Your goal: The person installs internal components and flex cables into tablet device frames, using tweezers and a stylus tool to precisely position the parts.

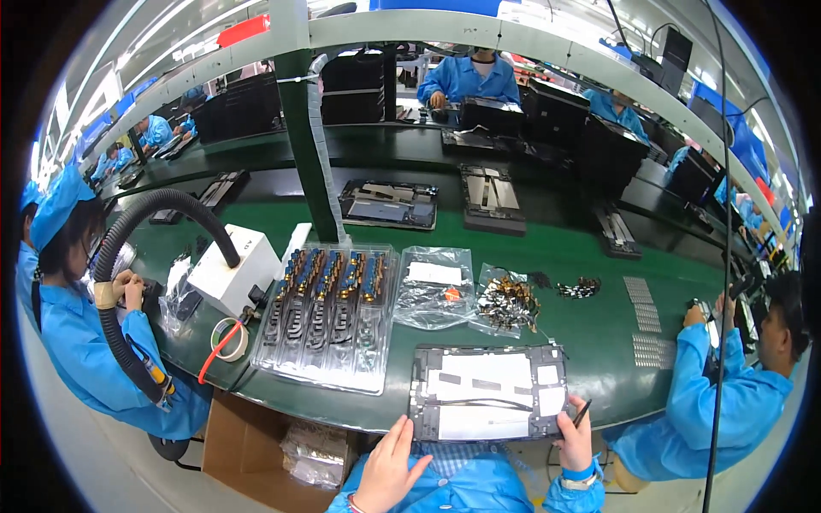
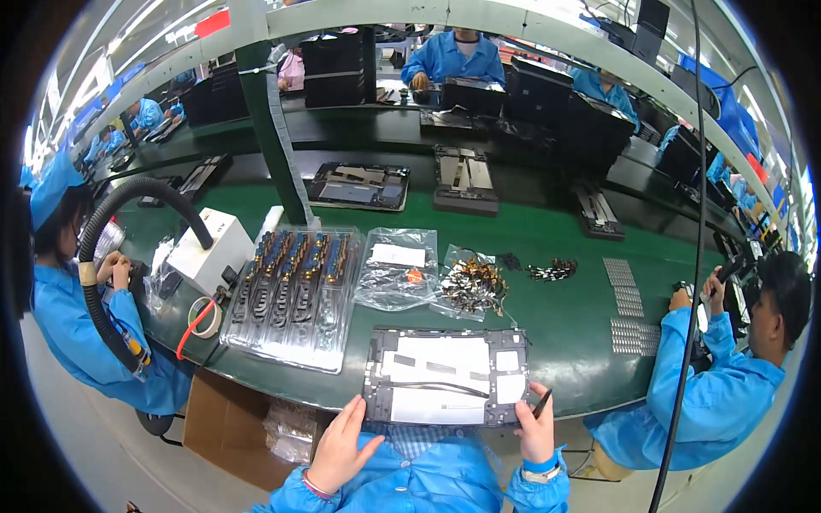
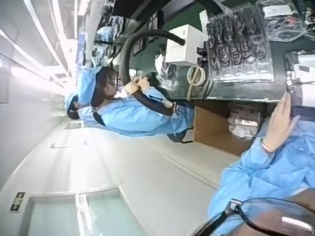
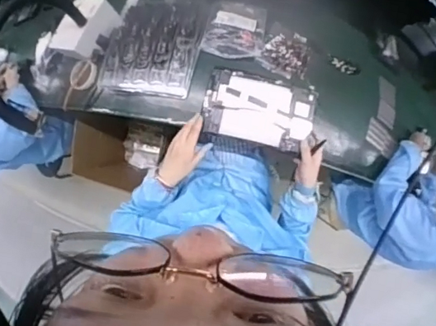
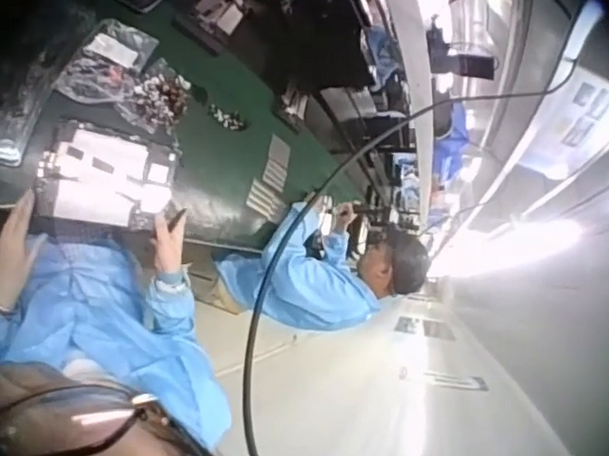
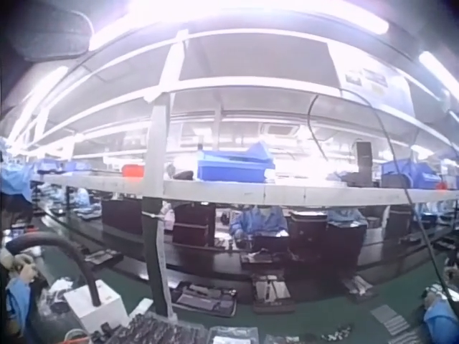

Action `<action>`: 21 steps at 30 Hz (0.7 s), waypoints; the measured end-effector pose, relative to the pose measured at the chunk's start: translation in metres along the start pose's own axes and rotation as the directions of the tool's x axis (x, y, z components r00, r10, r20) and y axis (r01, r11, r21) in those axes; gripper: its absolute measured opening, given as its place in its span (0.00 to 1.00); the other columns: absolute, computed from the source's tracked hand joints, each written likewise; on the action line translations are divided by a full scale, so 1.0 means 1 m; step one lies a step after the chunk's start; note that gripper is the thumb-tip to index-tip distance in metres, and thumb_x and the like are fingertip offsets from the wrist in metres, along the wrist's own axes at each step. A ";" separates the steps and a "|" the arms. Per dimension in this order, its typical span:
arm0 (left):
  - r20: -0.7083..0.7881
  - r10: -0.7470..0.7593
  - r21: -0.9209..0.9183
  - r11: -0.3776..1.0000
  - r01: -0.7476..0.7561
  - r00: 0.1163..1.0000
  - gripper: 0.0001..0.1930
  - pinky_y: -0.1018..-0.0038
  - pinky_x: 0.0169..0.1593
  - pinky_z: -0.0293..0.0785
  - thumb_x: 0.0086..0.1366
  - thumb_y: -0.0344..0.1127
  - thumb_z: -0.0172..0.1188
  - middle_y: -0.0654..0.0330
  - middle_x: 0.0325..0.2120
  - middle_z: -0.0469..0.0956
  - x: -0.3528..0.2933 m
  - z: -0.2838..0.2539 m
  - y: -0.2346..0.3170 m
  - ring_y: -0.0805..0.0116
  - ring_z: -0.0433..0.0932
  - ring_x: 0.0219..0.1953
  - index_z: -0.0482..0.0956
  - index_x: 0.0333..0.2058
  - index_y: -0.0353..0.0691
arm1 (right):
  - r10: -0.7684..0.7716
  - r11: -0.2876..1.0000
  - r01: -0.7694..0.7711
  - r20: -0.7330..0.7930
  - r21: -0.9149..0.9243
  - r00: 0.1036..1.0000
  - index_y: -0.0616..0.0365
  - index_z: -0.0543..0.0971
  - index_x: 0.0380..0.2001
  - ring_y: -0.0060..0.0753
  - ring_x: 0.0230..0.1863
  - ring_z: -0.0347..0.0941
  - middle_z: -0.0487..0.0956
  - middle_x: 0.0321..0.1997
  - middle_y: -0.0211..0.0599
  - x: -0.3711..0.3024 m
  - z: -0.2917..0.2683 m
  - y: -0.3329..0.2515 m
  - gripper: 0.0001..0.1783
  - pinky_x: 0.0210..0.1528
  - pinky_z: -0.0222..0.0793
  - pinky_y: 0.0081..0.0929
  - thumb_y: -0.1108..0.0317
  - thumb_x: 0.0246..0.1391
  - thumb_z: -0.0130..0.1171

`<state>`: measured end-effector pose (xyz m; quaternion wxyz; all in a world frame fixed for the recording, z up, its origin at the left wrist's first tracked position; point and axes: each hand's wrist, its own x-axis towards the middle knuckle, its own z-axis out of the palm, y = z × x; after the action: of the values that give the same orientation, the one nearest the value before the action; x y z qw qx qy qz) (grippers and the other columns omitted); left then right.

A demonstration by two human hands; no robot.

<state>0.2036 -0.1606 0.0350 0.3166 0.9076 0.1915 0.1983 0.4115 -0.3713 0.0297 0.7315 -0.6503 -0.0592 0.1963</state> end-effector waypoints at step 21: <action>-0.211 -0.090 0.077 0.991 0.108 0.973 0.23 0.64 0.45 0.70 0.52 0.28 0.61 0.44 0.41 0.71 0.013 -0.003 -0.019 0.46 0.72 0.42 0.68 0.47 0.28 | -0.213 0.449 0.366 0.301 -0.815 0.930 0.64 0.66 0.51 0.47 0.46 0.70 0.70 0.47 0.48 -0.005 0.019 -0.008 0.38 0.45 0.69 0.31 0.65 0.34 0.70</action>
<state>0.2095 -0.1389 0.0276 0.2640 0.8844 0.2770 0.2670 0.4019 -0.3557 0.0409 0.3263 -0.8890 -0.3152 0.0623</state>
